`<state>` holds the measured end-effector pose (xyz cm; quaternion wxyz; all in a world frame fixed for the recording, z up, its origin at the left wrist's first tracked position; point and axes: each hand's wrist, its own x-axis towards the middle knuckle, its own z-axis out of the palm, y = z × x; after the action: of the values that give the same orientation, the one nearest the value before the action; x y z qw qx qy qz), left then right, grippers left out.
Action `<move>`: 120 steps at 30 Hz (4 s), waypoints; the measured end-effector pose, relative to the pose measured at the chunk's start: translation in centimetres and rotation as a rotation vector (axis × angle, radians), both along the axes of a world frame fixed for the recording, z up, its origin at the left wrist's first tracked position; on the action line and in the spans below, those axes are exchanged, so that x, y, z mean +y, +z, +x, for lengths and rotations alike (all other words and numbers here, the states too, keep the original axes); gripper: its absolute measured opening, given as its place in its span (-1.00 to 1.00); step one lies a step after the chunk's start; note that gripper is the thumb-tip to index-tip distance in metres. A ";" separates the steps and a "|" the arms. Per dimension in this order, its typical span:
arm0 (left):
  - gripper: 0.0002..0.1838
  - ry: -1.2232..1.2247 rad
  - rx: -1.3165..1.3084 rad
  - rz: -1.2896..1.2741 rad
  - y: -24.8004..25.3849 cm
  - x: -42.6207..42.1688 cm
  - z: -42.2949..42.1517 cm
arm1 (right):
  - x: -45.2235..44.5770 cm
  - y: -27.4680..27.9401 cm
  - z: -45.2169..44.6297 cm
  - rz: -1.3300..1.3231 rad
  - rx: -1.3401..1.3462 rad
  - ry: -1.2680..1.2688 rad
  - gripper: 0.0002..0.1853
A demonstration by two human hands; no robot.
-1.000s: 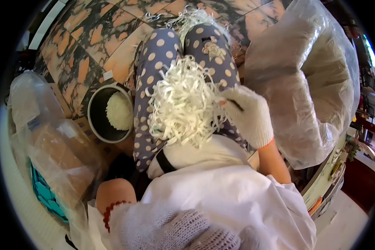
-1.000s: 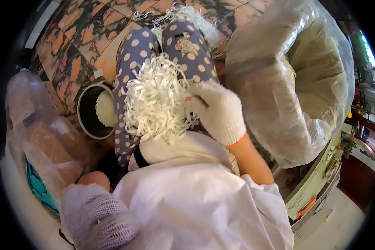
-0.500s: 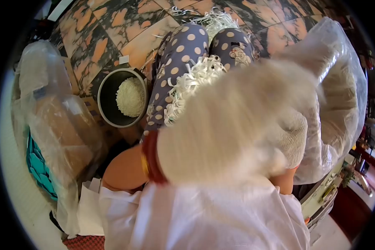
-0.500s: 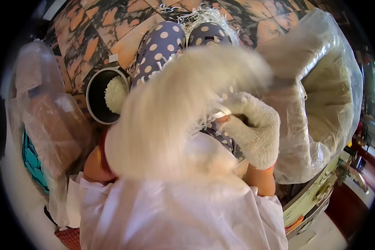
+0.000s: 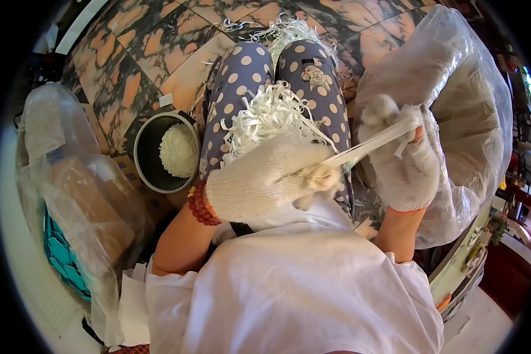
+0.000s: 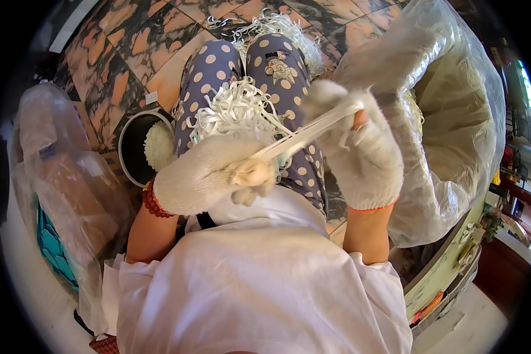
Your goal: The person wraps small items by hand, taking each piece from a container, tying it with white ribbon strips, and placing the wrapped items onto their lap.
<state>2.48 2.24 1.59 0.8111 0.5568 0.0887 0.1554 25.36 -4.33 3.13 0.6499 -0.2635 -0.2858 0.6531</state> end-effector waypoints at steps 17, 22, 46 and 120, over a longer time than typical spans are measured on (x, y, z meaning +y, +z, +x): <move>-0.75 0.113 0.400 0.140 -0.2 -0.8 -2.3 | -0.2 -1.1 -0.7 0.042 -1.116 0.325 -0.45; -0.77 0.156 0.357 0.310 -1.7 -1.8 -1.6 | -0.9 -1.6 -1.6 0.162 -0.876 0.150 -0.76; -0.78 0.251 0.375 0.143 -3.8 -2.6 -4.0 | 0.1 -6.4 -1.0 -0.106 -1.569 -0.013 -0.79; -0.43 0.756 0.356 0.166 -1.1 0.6 -3.3 | -2.5 -1.3 -1.3 0.069 -1.129 -0.217 -0.88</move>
<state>-0.77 2.85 0.48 0.6214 0.5666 0.4126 0.3500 24.10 -6.86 1.82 0.4682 -0.5778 -0.5809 0.3309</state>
